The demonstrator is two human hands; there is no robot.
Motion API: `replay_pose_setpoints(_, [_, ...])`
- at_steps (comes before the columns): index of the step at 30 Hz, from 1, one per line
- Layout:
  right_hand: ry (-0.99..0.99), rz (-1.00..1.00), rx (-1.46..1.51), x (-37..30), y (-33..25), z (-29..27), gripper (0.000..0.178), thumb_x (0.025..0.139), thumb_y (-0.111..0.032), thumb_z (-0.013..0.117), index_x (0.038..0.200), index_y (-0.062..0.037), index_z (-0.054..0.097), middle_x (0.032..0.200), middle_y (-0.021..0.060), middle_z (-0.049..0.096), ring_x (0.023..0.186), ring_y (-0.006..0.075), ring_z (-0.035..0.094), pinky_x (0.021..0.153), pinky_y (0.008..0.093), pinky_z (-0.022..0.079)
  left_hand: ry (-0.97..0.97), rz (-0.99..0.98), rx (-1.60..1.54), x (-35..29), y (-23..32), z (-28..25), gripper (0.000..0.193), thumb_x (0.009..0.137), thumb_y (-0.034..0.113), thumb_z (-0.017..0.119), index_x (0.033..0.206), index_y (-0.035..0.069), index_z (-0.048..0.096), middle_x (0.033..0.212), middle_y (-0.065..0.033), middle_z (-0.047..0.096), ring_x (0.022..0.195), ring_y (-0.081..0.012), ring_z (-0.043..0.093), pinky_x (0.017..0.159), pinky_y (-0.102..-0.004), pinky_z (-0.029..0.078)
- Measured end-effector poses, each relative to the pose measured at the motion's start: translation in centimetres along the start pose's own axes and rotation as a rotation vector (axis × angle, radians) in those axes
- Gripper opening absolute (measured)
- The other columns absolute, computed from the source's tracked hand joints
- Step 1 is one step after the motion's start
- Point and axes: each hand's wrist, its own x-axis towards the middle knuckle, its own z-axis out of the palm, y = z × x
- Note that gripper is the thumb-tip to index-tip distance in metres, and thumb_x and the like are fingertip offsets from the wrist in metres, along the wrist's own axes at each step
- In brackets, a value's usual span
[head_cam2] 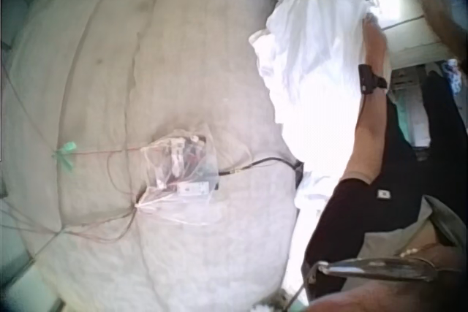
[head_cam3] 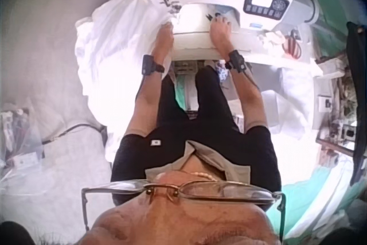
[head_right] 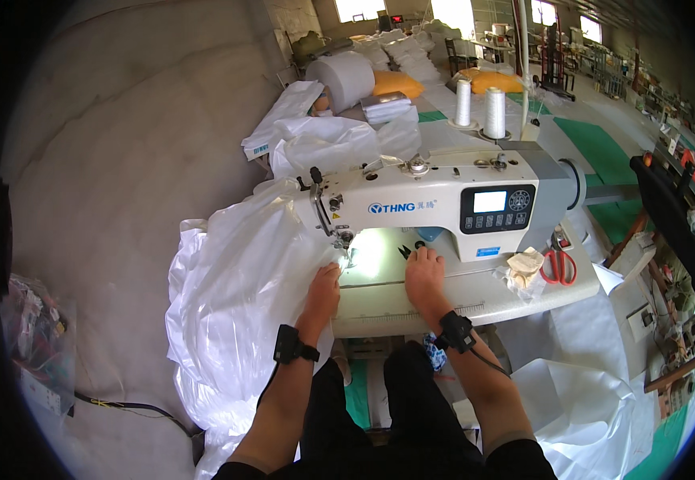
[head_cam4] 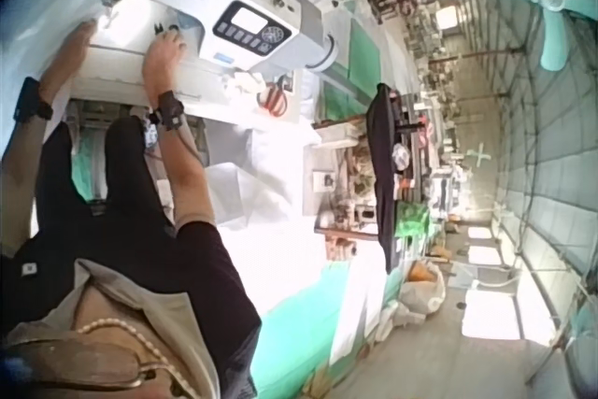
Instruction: Sewing large white plastic sheets using an industrial sewing machine.
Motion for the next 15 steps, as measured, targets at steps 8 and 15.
replay_pose_setpoints(8, [-0.105,0.032,-0.008,-0.4,-1.9,-1.5,0.019,0.081,-0.011,0.054,0.095,-0.0002,0.055,0.09,0.0129,0.057,0.085,0.0282,0.059,0.066,0.0374,0.049,0.141,-0.036,-0.075,2.9,-4.6,2.0,0.013,0.081,0.007,0.055,0.089,-0.001,0.06,0.101,-0.0172,0.061,0.096,-0.0365,0.056,0.081,-0.0415,0.048])
replay_pose_setpoints(15, [-0.258,0.029,0.48,-1.7,-8.7,-3.2,0.016,0.086,-0.015,0.05,0.096,-0.0016,0.049,0.085,0.0185,0.06,0.07,0.036,0.062,0.061,0.0472,0.049,0.115,-0.164,0.002,1.8,-5.4,-1.1,0.011,0.082,0.013,0.056,0.088,0.004,0.059,0.101,-0.0132,0.061,0.102,-0.035,0.054,0.087,-0.0455,0.043])
